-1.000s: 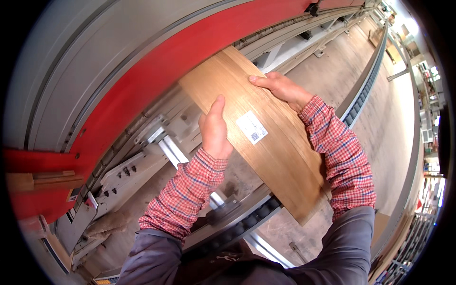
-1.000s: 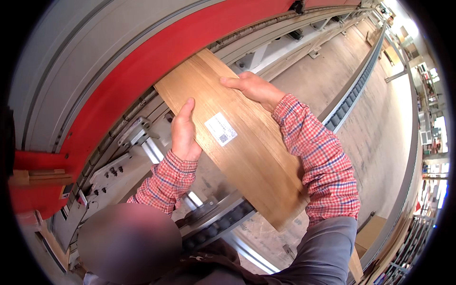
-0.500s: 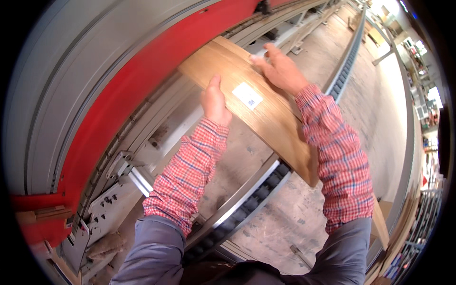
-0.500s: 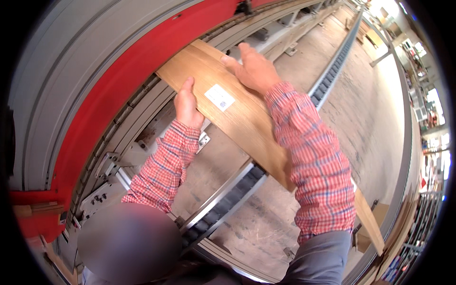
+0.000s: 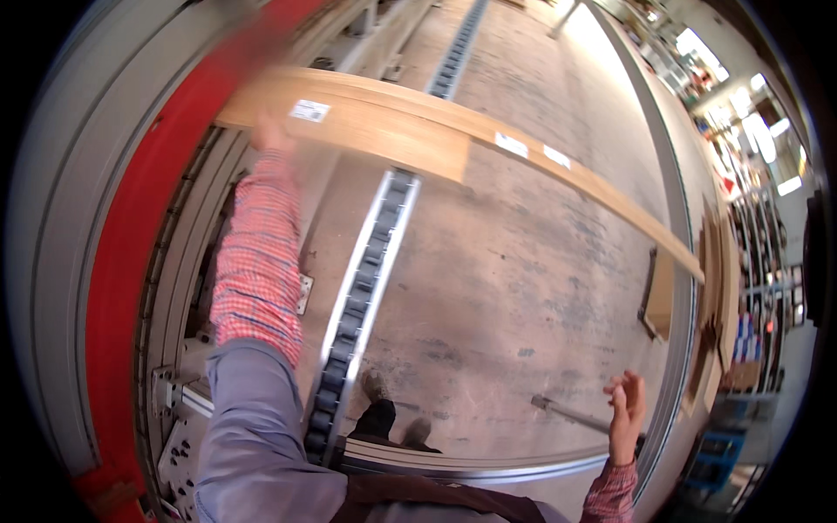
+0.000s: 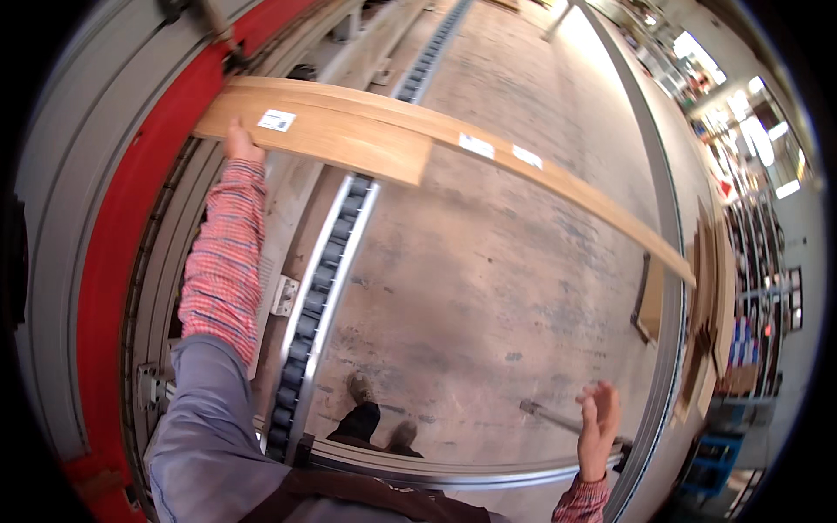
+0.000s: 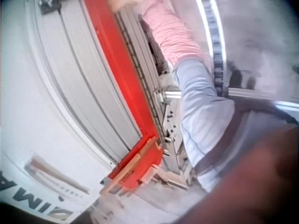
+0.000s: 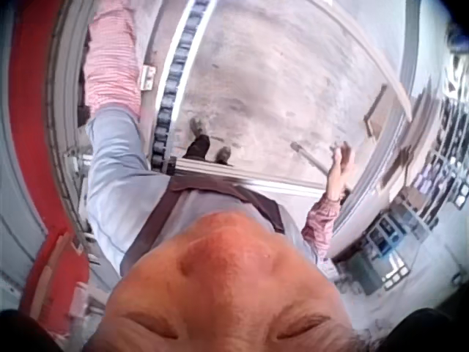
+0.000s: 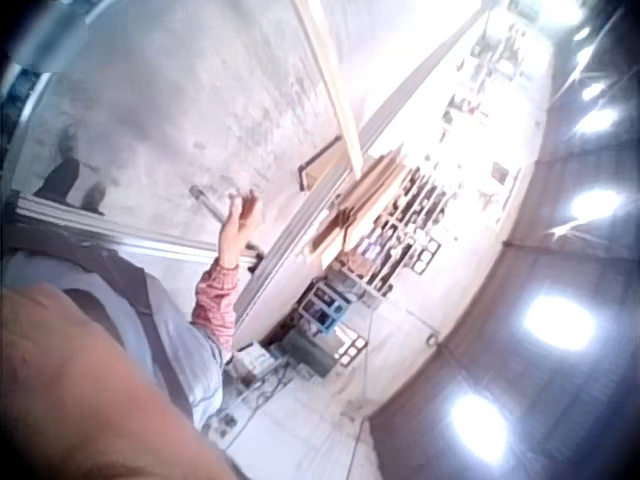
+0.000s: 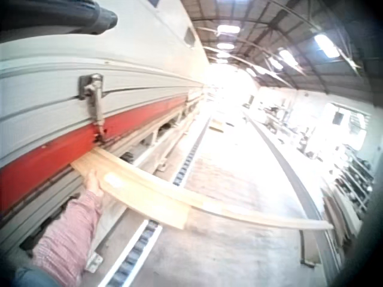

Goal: The person repeatedly picks up wooden planks from a pile, places them on a conveyor belt, and feeds them into a red woodworking machine. After each plank is processed, the person retrieves it and returns it to the pile, continuing the cycle.

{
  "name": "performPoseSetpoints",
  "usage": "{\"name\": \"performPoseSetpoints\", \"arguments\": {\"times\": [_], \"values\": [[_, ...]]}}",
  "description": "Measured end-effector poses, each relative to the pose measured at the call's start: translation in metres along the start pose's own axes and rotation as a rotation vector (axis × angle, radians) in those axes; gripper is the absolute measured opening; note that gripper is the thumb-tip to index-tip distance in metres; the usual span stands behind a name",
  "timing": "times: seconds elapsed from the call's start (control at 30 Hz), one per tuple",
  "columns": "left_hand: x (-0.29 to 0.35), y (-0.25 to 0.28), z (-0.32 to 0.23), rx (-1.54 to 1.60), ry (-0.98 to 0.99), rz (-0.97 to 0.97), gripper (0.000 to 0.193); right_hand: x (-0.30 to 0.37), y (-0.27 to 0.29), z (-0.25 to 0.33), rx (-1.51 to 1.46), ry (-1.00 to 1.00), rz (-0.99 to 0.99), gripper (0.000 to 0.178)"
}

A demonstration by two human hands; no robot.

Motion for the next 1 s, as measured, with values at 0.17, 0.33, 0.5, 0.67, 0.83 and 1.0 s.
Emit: {"name": "performPoseSetpoints", "arguments": {"times": [0.17, 0.33, 0.5, 0.67, 0.83, 1.0], "values": [[0.046, -0.018, -0.015, -0.361, 0.205, -0.029, 0.077, 0.050, 0.026, -0.043, -0.102, -0.085, -0.008, 0.041], [0.146, 0.028, -0.057, -0.593, 0.335, 0.331, 0.072, 0.008, -0.007, -0.023, -0.023, 0.138, 0.208, 0.033], [0.388, 0.129, -0.194, -0.701, 0.158, 0.290, 0.053, -0.010, -0.091, 0.019, 0.084, 0.526, 0.612, 0.030], [0.716, 0.285, -0.291, -0.710, -0.325, -0.273, 0.043, 0.061, -0.189, 0.041, -0.019, 0.842, 1.120, 0.031], [1.043, 0.329, -0.245, -0.690, -0.593, -1.048, 0.039, 0.193, -0.205, 0.043, 0.079, 1.080, 1.569, 0.028], [1.188, 0.365, -0.154, -0.633, -0.602, -1.350, 0.030, 0.321, -0.236, -0.015, 0.167, 1.139, 1.969, 0.027]]}}
Point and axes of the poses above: each hand's wrist, its own x-axis away from the middle knuckle, its own y-axis out of the back of the hand, z = x × y, the point moved 7 cm from there along -x, towards the middle knuckle, and after that the axes turned 7 degrees about z, right-handed, at the moved point
